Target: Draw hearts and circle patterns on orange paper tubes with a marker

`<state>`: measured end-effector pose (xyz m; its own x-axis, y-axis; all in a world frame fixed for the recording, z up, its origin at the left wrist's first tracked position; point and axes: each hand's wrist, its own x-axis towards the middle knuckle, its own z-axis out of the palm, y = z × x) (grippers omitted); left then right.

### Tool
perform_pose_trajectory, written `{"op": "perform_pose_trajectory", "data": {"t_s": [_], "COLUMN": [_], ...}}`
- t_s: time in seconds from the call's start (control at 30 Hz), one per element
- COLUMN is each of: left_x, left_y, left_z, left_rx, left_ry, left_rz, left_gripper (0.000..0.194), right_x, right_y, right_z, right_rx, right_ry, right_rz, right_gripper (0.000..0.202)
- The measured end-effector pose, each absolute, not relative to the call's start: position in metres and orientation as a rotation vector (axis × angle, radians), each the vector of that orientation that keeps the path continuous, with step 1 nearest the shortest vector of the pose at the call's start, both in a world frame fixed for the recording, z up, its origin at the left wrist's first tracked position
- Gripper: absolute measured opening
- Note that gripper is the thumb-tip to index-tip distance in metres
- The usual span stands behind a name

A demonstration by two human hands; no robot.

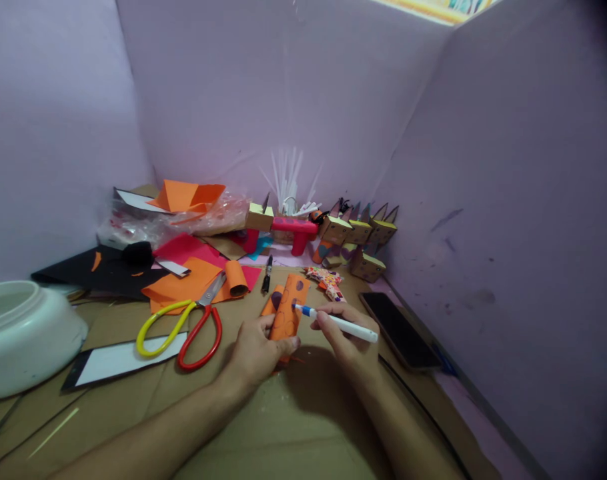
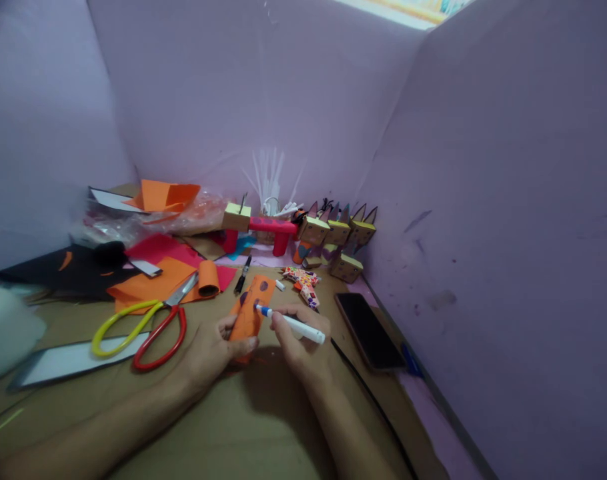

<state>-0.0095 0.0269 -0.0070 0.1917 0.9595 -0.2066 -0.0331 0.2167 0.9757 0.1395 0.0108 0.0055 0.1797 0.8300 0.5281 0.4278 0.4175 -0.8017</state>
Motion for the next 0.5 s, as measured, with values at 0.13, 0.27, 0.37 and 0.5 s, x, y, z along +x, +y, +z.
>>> {"op": "perform_pose_trajectory", "data": {"t_s": [0.13,0.27,0.37,0.5], "left_x": [-0.0091,-0.0087,-0.0093,-0.0103], "left_y": [0.0271,0.0264,0.0266,0.028], "left_z": [-0.0063,-0.0036,-0.0037,-0.0072], "left_rx": [1.057,1.043,1.044,1.025], "left_ry": [1.102,1.116,1.114,1.082], "left_rz": [0.948,0.934,0.922,0.918], "left_gripper": [0.036,0.033,0.035,0.041], "right_x": [0.1393,0.14,0.1405,0.1416], "right_y": [0.0105,0.0113,0.0114,0.011], "right_z": [0.0054,0.0062,0.0071,0.0077], "right_rx": [-1.183,-1.202,-1.19,-1.188], "right_ry": [-1.458,-1.449,-1.467,-1.49], "right_rz": [0.406,0.397,0.391,0.401], "right_gripper": [0.015,0.015,0.015,0.016]}}
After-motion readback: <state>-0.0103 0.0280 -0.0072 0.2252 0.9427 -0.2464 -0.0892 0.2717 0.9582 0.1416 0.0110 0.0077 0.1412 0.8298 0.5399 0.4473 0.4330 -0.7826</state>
